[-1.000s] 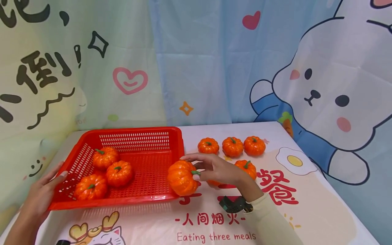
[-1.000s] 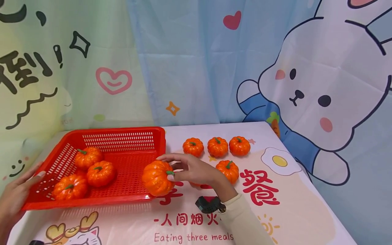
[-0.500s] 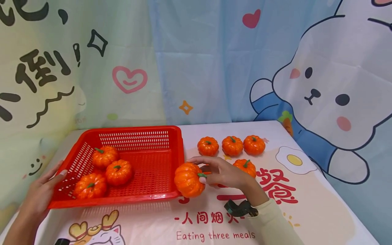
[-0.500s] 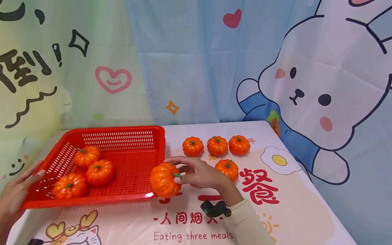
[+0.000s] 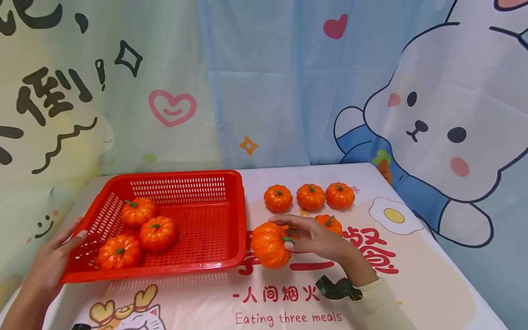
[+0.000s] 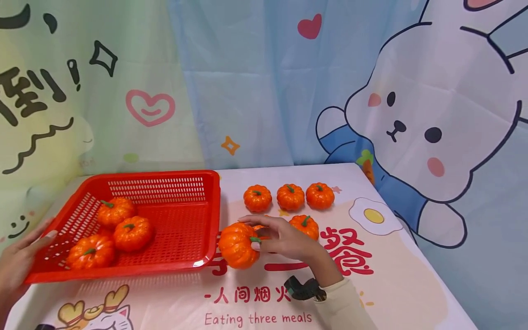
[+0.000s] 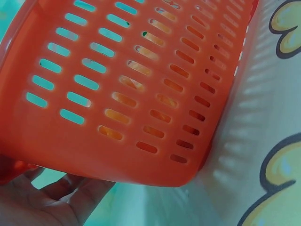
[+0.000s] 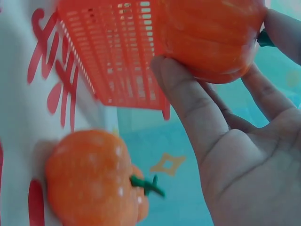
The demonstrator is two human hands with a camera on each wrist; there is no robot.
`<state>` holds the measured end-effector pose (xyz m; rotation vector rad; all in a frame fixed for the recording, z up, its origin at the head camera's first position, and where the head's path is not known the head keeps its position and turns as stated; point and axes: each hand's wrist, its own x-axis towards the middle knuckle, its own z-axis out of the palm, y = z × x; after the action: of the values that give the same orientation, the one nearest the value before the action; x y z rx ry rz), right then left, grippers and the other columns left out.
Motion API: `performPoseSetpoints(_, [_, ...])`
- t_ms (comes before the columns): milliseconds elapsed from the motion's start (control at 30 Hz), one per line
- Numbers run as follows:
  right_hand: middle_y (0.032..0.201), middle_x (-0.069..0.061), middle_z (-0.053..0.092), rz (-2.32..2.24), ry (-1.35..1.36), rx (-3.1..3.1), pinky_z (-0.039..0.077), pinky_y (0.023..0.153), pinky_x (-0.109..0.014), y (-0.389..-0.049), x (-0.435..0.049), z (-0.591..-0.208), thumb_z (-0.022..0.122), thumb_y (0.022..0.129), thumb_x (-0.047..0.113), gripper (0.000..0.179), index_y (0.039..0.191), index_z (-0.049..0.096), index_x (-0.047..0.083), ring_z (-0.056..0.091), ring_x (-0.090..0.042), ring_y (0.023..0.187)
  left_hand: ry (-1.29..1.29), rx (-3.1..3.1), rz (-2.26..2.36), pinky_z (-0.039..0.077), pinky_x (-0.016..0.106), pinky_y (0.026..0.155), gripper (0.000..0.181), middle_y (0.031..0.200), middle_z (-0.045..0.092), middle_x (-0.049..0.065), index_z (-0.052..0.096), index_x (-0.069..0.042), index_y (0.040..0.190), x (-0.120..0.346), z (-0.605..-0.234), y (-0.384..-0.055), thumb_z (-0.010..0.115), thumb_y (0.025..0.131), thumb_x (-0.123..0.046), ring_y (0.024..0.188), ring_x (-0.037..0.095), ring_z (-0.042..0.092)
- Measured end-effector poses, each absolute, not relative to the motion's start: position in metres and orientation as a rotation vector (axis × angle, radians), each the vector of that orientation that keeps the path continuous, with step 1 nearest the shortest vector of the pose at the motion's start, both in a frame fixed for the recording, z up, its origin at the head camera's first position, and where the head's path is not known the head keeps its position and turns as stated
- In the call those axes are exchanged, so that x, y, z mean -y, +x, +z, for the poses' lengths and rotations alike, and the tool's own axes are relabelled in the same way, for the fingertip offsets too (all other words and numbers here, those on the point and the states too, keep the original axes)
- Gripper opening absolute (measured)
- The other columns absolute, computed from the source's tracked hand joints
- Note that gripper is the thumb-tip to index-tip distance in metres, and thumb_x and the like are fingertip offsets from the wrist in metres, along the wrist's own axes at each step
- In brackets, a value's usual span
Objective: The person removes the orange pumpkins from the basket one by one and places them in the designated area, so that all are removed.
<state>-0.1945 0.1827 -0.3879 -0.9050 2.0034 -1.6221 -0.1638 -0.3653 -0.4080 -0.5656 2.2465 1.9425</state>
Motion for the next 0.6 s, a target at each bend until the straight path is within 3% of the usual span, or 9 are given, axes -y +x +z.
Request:
performPoseSetpoints(267, [0.142,-0.018,0.046,-1.646,-0.761,-2.082,0.051,0.092,-0.038,-0.191,-0.21,-0.389,0.063,0.093,0.009,0.054,0.143,0.045,0.004,0.045,-0.041,0.127,-0.605,-2.262,1.971,0.057,0.03,0.061,0.064,0.156,0.012,0.016,0.016,-0.037,0.153,0.364,-0.409,-0.164,0.052,0.1,-0.039,0.07,-0.001,0.063])
performPoseSetpoints(467, [0.144,-0.019,0.044,-1.651,-0.658,-2.187,0.05,0.093,-0.034,-0.189,-0.235,-0.388,0.063,0.092,0.01,0.056,0.144,0.044,0.004,0.038,-0.043,0.132,-0.557,-2.244,1.94,0.058,0.031,0.063,0.066,0.157,0.01,0.018,0.013,-0.036,0.153,0.366,-0.408,-0.164,0.051,0.1,-0.042,0.072,0.002,0.064])
performPoseSetpoints(600, [0.147,-0.022,0.039,-1.649,-0.624,-2.27,0.051,0.091,-0.033,-0.188,-0.253,-0.392,0.061,0.094,0.01,0.055,0.145,0.043,0.003,0.034,-0.048,0.132,-0.551,-2.235,1.944,0.058,0.032,0.063,0.066,0.151,0.024,0.011,0.014,-0.036,0.153,0.368,-0.409,-0.164,0.051,0.1,-0.041,0.072,0.005,0.066])
